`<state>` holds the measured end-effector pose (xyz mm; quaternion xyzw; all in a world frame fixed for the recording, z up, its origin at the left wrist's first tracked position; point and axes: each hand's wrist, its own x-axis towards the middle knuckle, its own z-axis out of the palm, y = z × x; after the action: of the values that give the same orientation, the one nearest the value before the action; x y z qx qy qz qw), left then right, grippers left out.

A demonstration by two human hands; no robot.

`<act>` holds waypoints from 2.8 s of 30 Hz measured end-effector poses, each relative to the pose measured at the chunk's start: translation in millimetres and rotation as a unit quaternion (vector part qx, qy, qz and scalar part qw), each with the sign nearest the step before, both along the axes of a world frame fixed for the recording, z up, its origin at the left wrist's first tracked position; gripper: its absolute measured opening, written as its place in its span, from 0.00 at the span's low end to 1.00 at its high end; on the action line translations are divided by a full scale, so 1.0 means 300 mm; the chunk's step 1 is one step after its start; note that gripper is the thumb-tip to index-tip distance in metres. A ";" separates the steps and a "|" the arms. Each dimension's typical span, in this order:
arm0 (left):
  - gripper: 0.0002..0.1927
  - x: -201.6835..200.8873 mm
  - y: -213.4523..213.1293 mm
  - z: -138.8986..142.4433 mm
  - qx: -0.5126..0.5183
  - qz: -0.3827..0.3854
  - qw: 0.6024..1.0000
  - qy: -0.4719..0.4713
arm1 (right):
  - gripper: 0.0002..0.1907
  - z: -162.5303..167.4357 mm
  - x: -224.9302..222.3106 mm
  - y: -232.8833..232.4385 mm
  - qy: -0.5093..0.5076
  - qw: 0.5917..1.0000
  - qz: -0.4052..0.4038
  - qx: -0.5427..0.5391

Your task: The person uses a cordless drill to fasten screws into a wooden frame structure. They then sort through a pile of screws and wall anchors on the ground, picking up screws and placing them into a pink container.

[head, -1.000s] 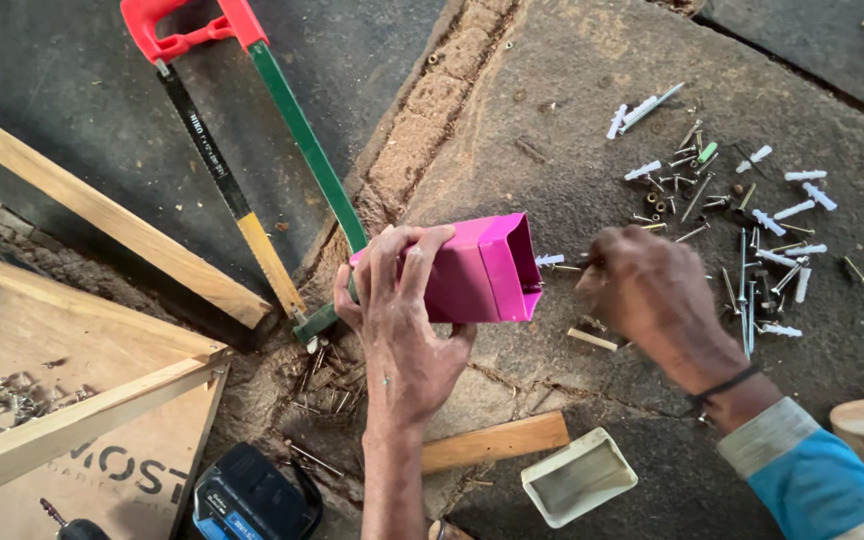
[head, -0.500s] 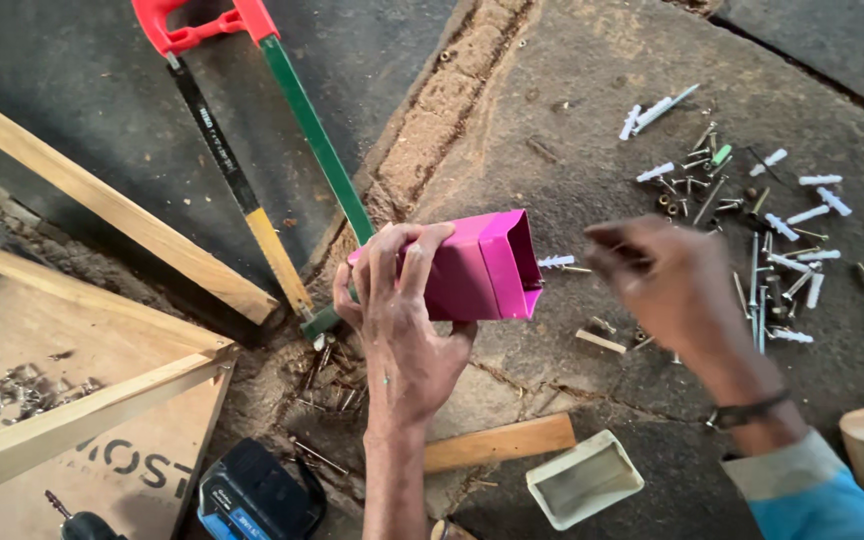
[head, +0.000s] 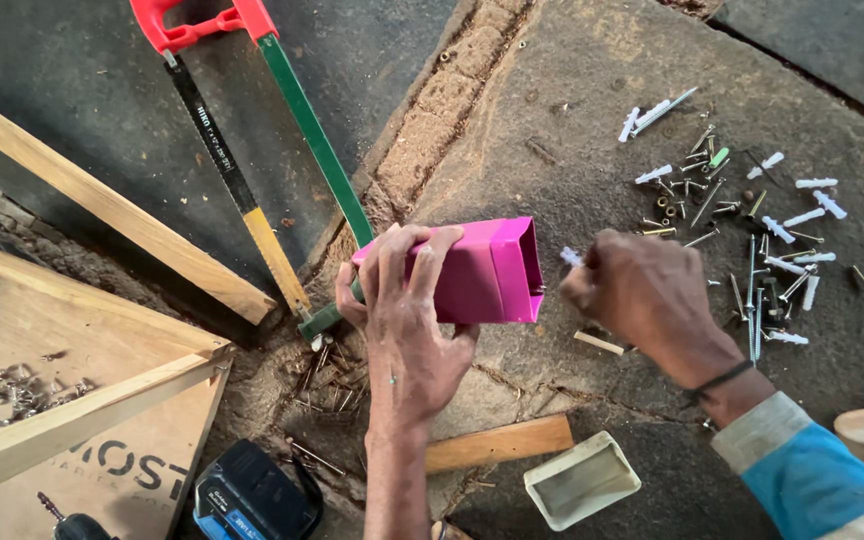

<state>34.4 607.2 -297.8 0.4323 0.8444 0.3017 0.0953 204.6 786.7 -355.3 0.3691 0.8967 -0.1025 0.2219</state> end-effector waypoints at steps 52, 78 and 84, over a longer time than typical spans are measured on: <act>0.47 0.097 0.072 0.006 0.008 -0.036 0.999 -0.028 | 0.09 0.134 0.077 0.113 0.268 0.907 -0.292 -0.144; 0.49 0.120 0.085 0.001 -0.010 -0.049 0.998 -0.040 | 0.14 0.138 0.235 0.112 0.239 0.935 -0.252 0.071; 0.49 0.124 0.085 -0.006 -0.012 -0.053 0.998 -0.044 | 0.13 0.046 0.244 0.136 0.235 0.924 -0.292 0.077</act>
<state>71.7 632.8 -299.5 0.4614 0.8190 0.3048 0.1529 277.8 827.5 -341.6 0.5954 0.7810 -0.1772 -0.0644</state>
